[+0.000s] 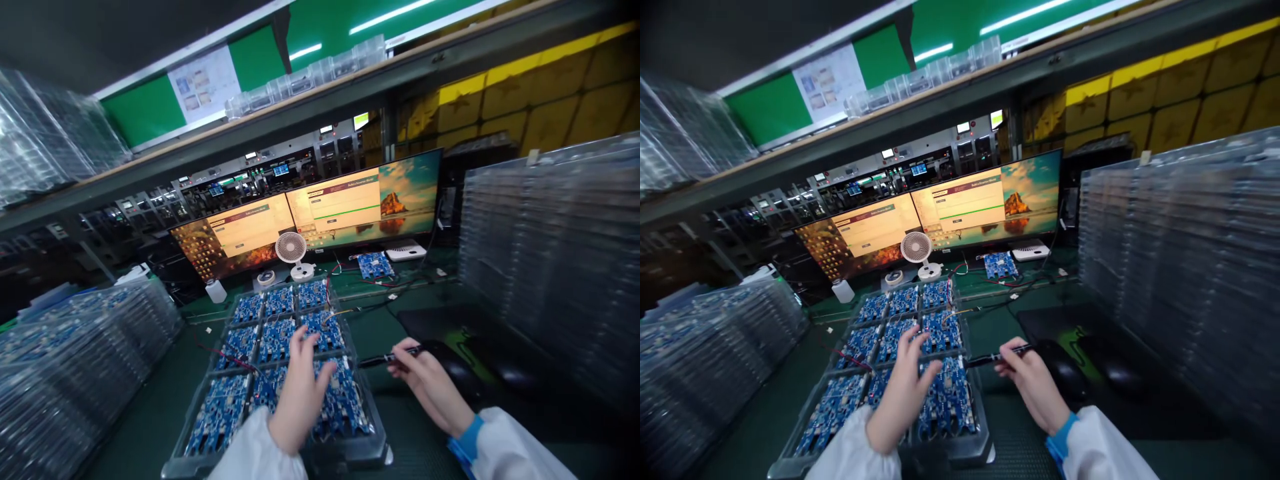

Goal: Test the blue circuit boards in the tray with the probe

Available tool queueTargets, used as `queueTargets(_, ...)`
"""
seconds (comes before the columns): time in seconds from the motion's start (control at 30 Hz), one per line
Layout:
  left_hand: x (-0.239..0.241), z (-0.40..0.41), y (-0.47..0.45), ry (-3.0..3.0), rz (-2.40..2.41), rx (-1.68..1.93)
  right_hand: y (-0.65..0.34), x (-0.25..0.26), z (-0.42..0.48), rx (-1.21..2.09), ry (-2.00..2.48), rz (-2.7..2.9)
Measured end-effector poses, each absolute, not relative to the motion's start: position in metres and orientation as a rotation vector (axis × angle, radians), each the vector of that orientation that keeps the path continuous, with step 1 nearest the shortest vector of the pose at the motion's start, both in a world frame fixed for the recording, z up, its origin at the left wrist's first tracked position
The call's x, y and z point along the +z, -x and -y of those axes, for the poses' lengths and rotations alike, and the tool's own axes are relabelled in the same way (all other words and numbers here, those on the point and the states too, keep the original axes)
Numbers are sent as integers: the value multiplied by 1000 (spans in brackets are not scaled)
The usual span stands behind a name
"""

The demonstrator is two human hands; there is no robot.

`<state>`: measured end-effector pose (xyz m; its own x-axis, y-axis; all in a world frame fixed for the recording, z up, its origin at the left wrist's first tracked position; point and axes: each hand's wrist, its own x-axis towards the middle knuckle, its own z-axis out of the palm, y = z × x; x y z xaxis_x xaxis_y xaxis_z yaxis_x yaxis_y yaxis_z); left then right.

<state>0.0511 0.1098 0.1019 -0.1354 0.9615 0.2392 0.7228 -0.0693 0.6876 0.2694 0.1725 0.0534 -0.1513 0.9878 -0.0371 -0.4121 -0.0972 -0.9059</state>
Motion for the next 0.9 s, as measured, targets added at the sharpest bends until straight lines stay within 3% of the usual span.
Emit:
queueTargets(0.23,90,-208,-23,-1902,-2113,432,-284,32,-198,1536,874,667)
queueTargets(0.53,78,-244,-45,-2027,-2114,93,-279,31,-192,1587,859,638)
queueTargets(0.9,84,-266,-50,-1992,-2184,148,-276,33,-190,1618,845,672)
